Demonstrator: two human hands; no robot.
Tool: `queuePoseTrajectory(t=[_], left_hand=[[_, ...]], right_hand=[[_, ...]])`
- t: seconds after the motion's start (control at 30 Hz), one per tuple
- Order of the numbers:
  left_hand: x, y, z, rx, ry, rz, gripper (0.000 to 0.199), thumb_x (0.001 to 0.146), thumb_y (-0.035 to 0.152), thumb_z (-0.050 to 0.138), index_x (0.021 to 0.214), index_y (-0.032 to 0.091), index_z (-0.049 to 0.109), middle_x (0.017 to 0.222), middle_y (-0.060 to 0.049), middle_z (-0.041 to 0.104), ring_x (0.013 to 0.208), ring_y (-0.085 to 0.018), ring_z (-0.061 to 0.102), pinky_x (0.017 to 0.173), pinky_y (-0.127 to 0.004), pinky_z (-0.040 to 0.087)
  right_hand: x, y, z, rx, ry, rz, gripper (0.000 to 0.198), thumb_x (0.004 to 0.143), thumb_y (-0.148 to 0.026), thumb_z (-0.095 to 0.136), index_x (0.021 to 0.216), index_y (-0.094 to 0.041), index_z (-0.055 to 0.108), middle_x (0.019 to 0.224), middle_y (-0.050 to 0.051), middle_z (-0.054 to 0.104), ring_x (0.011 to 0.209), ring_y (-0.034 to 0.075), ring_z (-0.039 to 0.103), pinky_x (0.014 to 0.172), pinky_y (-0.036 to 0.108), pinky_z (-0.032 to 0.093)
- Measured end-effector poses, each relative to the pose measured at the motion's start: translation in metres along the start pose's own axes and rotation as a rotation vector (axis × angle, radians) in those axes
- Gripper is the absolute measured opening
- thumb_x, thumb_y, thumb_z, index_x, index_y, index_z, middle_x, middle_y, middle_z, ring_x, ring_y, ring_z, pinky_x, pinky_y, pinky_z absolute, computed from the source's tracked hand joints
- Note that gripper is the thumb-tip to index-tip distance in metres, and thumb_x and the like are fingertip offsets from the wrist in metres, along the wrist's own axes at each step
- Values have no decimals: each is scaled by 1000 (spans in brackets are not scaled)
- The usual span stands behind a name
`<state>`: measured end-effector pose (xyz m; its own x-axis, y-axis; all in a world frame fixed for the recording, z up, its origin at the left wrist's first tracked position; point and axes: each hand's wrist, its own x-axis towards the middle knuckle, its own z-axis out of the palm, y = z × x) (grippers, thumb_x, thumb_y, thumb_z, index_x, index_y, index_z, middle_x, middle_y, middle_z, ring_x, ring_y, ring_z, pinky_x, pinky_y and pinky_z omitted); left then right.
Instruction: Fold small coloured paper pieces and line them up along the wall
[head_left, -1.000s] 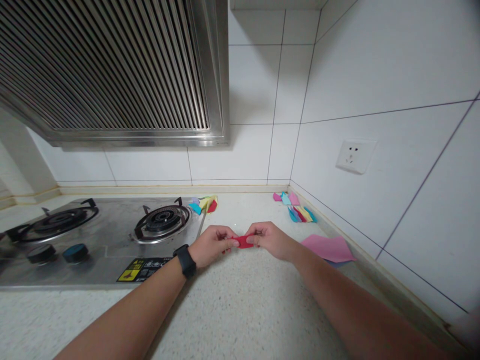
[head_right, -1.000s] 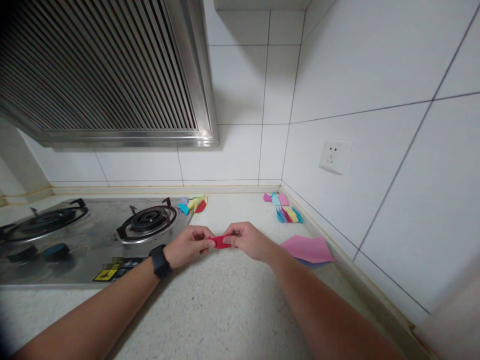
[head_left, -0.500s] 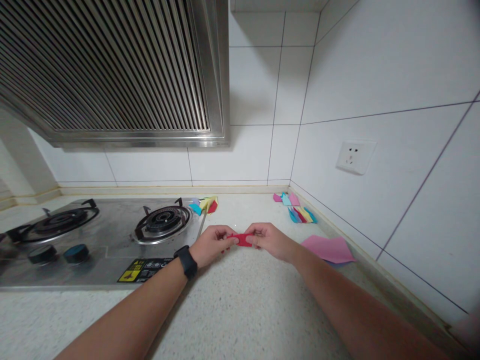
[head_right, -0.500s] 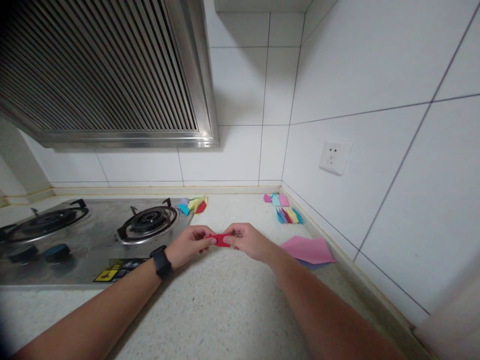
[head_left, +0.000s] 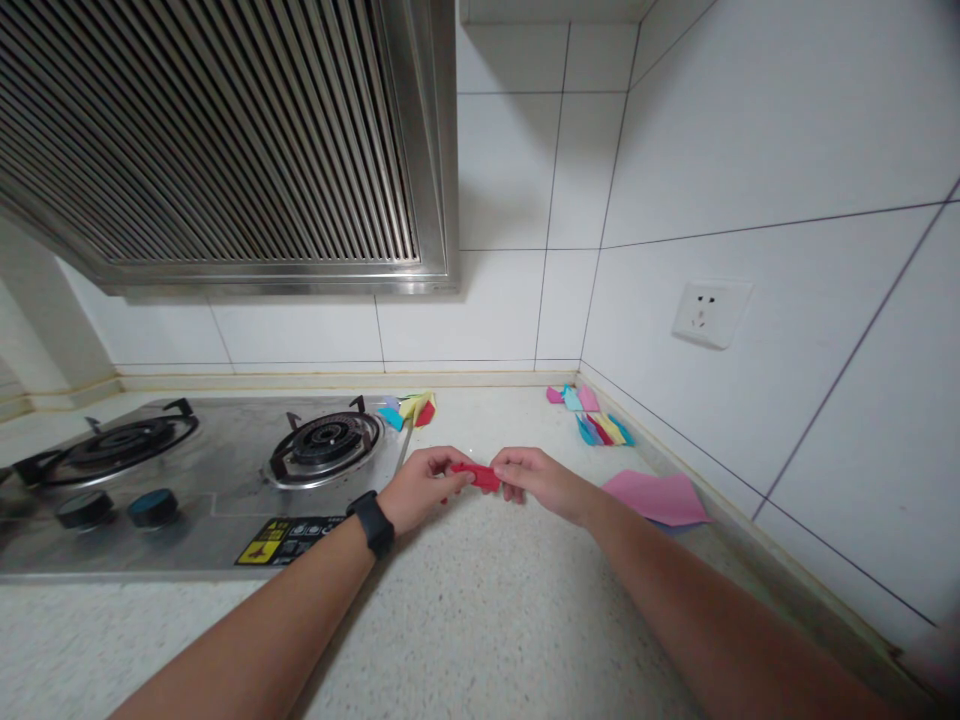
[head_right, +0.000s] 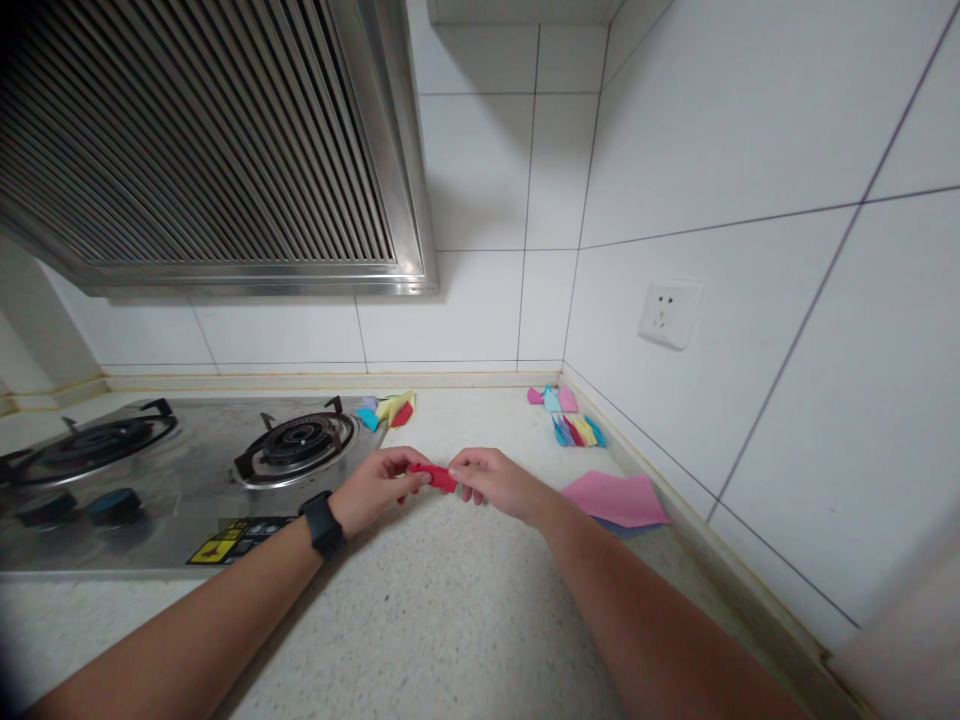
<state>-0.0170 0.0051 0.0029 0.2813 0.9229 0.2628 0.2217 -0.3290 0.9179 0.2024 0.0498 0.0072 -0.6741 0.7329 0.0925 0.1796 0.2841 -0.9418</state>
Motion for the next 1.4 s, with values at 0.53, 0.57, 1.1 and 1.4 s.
queuePoseTrajectory(t=[0.53, 0.57, 1.1, 1.4], left_hand=[[2, -3, 3, -141, 58, -30, 38, 77, 45, 66, 96, 14, 55, 80, -3, 59, 61, -10, 53, 44, -16, 37], [1, -1, 4, -147, 34, -32, 36, 79, 46, 63, 94, 14, 56, 81, -3, 60, 62, -9, 53, 45, -16, 38], [-3, 4, 17, -261, -103, -64, 34, 82, 47, 60, 92, 15, 54, 75, -1, 53, 61, -9, 55, 45, -16, 41], [-2, 4, 15, -206, -23, -43, 36, 80, 48, 61, 93, 15, 57, 78, -2, 55, 62, -10, 55, 44, -16, 40]], right_hand=[[-4, -9, 5, -54, 32, -55, 35, 78, -44, 66, 99, -18, 57, 64, -3, 51, 58, 9, 46, 53, 22, 35], [-4, -10, 5, -61, 40, -63, 35, 77, -44, 67, 99, -18, 57, 64, -4, 50, 57, 9, 45, 53, 22, 33], [0, -6, 17, -60, 172, -177, 33, 72, -40, 72, 87, -20, 50, 72, -3, 54, 63, 11, 47, 60, 23, 36], [0, -8, 18, -63, 169, -149, 33, 77, -46, 66, 90, -19, 53, 64, -5, 48, 57, 9, 42, 53, 22, 32]])
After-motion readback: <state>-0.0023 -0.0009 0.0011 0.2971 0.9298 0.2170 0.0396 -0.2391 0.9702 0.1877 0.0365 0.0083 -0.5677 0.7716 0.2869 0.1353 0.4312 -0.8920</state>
